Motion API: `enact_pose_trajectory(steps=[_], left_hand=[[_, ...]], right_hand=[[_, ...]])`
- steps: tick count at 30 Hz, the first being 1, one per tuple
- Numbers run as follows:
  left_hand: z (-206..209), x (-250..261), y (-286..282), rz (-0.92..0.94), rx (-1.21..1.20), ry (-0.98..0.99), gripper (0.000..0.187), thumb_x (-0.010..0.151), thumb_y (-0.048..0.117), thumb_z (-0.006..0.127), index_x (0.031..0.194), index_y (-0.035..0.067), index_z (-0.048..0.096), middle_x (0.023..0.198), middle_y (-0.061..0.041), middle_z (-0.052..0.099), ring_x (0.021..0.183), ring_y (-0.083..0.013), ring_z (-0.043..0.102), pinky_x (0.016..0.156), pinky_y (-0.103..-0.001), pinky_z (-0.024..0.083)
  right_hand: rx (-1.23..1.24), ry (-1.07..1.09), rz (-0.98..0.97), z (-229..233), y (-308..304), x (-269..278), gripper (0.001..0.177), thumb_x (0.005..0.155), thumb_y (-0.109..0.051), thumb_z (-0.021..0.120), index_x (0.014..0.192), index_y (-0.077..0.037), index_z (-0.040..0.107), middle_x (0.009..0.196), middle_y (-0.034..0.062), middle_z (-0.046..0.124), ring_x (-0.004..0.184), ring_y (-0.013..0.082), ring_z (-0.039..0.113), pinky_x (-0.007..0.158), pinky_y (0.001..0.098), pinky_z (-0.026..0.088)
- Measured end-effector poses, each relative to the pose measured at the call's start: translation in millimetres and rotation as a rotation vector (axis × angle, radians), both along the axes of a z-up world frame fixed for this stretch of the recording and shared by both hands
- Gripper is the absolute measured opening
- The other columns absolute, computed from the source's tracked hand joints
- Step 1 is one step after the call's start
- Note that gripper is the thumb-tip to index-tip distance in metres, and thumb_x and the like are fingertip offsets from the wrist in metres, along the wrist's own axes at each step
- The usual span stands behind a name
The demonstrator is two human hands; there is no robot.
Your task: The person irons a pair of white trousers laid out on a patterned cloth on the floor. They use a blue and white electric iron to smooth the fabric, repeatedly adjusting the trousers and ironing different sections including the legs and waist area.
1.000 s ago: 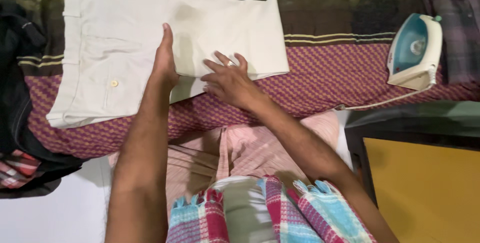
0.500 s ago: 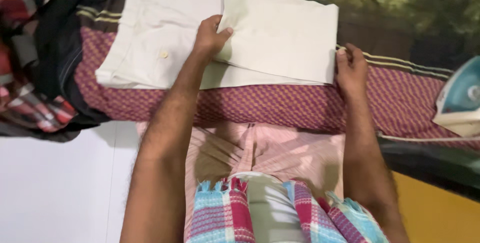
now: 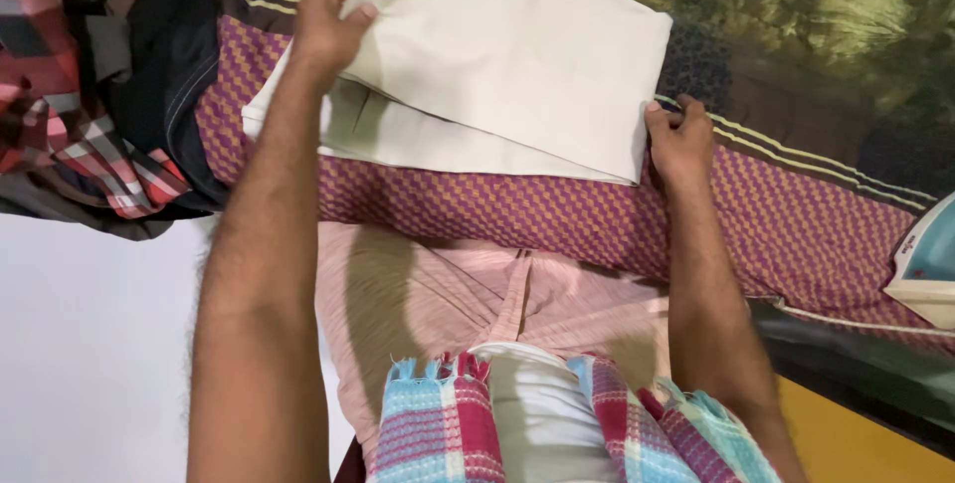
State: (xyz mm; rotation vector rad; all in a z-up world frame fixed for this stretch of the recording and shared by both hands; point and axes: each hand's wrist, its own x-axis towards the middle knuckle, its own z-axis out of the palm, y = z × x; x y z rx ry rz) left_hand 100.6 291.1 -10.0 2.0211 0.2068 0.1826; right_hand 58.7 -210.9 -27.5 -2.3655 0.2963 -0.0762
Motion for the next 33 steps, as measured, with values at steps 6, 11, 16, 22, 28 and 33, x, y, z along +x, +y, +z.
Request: enact_pose_trajectory(steps=[6, 11, 16, 22, 28, 33], left_hand=[[-11.6, -2.1, 40.9, 0.071, 0.076, -0.005, 0.022, 0.09, 0.009, 0.081, 0.107, -0.002, 0.074, 0.096, -0.011, 0.078, 0.084, -0.0161, 0.071, 0.074, -0.033, 0.054], [-9.3, -6.1, 45.7, 0.11, 0.159, 0.018, 0.029, 0.087, 0.015, 0.086, 0.108, -0.001, 0.075, 0.098, -0.016, 0.077, 0.087, -0.0244, 0.074, 0.078, -0.038, 0.056], [1.4, -9.6, 42.8, 0.274, 0.591, 0.12, 0.045, 0.076, 0.031, 0.093, 0.104, 0.001, 0.075, 0.105, -0.024, 0.072, 0.102, -0.0412, 0.068, 0.087, -0.05, 0.052], [-4.0, -7.5, 48.5, 0.17, 0.661, 0.254, 0.068, 0.076, 0.049, 0.093, 0.112, -0.004, 0.069, 0.116, -0.031, 0.067, 0.112, -0.0479, 0.063, 0.093, -0.054, 0.049], [-20.7, -8.5, 58.2, 0.062, 0.611, 0.26, 0.071, 0.087, 0.047, 0.088, 0.117, -0.014, 0.064, 0.115, -0.038, 0.066, 0.112, -0.0504, 0.064, 0.097, -0.052, 0.051], [-31.4, -15.6, 56.9, 0.01, 0.525, 0.037, 0.065, 0.094, 0.035, 0.085, 0.122, -0.017, 0.058, 0.112, -0.039, 0.067, 0.107, -0.0528, 0.065, 0.092, -0.053, 0.051]], right_hand=[[-0.199, -0.018, 0.079, -1.5, 4.3, 2.6, 0.068, 0.09, -0.042, 0.08, 0.132, 0.009, 0.062, 0.101, 0.0204, 0.073, 0.091, 0.0332, 0.071, 0.081, 0.0434, 0.056], [-0.169, 0.02, 0.086, 3.3, 15.9, 1.8, 0.067, 0.09, -0.04, 0.081, 0.133, 0.008, 0.062, 0.1, 0.0189, 0.073, 0.089, 0.0311, 0.071, 0.079, 0.0414, 0.056], [-0.122, 0.057, 0.086, 10.4, 26.6, 1.8, 0.065, 0.089, -0.036, 0.082, 0.132, 0.009, 0.061, 0.098, 0.0192, 0.074, 0.087, 0.0283, 0.072, 0.077, 0.0386, 0.056], [0.145, 0.173, 0.041, 15.7, 32.4, 10.6, 0.049, 0.09, -0.031, 0.078, 0.118, 0.009, 0.07, 0.1, 0.0175, 0.077, 0.085, 0.0215, 0.074, 0.076, 0.033, 0.057], [0.27, 0.225, 0.049, -11.5, 22.2, 29.5, 0.036, 0.088, -0.023, 0.08, 0.103, 0.009, 0.073, 0.093, 0.0171, 0.076, 0.077, 0.0211, 0.07, 0.069, 0.0352, 0.055], [0.518, 0.154, 0.03, -27.4, 17.0, 28.3, 0.035, 0.085, -0.013, 0.084, 0.107, 0.008, 0.067, 0.092, 0.0152, 0.076, 0.077, 0.02, 0.072, 0.069, 0.033, 0.059]])
